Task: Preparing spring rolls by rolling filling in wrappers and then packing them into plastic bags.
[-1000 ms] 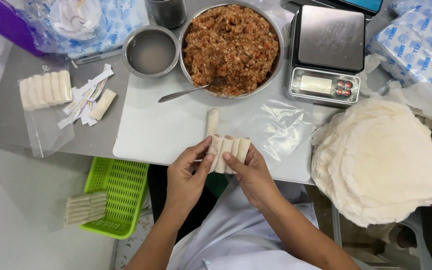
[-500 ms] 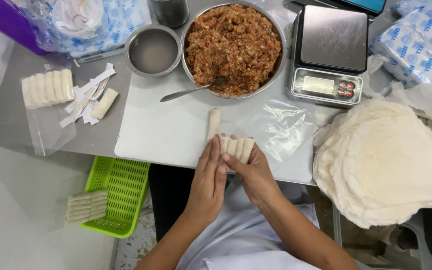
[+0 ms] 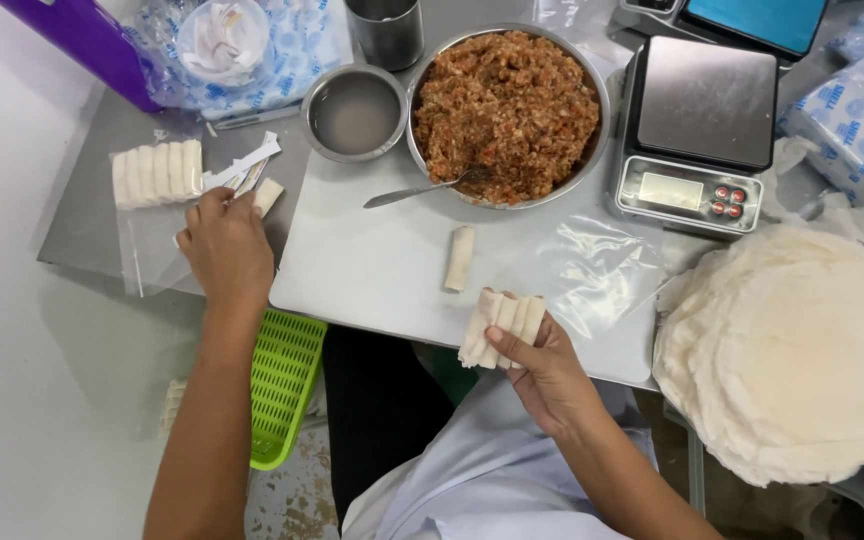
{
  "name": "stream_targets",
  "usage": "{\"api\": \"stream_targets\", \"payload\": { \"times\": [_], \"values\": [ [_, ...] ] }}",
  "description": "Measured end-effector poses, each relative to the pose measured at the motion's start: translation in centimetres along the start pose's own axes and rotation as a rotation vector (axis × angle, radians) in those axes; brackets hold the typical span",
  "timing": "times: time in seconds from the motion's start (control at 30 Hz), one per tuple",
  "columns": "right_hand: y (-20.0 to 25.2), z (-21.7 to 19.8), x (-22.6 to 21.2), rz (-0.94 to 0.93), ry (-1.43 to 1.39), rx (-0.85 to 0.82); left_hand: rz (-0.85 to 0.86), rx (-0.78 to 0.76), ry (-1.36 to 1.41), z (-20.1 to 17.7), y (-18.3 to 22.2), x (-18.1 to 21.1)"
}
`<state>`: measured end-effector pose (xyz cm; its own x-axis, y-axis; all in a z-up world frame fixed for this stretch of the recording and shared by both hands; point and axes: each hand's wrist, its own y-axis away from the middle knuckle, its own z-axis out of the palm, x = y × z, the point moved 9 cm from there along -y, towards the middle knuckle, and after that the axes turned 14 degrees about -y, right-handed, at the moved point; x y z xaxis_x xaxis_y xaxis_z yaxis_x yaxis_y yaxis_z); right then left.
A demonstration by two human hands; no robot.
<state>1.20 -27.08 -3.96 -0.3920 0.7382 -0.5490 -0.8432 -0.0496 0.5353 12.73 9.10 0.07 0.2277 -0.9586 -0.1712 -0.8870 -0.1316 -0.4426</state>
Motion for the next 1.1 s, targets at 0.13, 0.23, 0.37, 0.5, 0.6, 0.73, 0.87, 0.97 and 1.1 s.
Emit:
{"api": "stream_targets", "payload": {
  "times": [0.13, 0.23, 0.37, 0.5, 0.6, 0.73, 0.87, 0.97, 1.1],
  "values": [
    [0.2, 0.3, -0.5, -0.017, 0.038, 0.006, -0.003, -0.132, 0.092, -0.2, -0.4, 1.1],
    [-0.1, 0.3, -0.8, -0.028, 0.05, 0.011, -0.057, -0.131, 0.292, -1.5, 0.7, 1.4],
    [-0.1, 1.0, -1.6, -0.046, 0.064, 0.017, -0.224, -0.347, 0.94, -6.5, 5.3, 6.3],
    [-0.1, 1.0, -1.4, -0.066, 0.059, 0.025, -0.236, -0.517, 1.241, -8.4, 10.1, 13.1],
    [0.0, 1.0, -1.6, -0.078, 0.079, 0.017, -0.22, -0.542, 1.387, -10.8, 11.0, 16.1],
    [0.1, 0.0, -2.1, -0.095, 0.101, 0.032, -0.116, -0.55, 1.302, -11.4, 10.9, 17.5],
    [0.3, -0.7, -2.6, -0.113, 0.113, 0.046, -0.107, -0.463, 1.324, -11.6, 11.1, 17.9],
    [0.4, -1.3, -2.6, -0.12, 0.131, 0.071, -0.1, -0.453, 1.333, -12.5, 11.1, 18.5],
    [0.7, -1.3, -3.2, -0.126, 0.147, 0.085, -0.101, -0.46, 1.334, -12.5, 11.4, 19.3]
  ]
}}
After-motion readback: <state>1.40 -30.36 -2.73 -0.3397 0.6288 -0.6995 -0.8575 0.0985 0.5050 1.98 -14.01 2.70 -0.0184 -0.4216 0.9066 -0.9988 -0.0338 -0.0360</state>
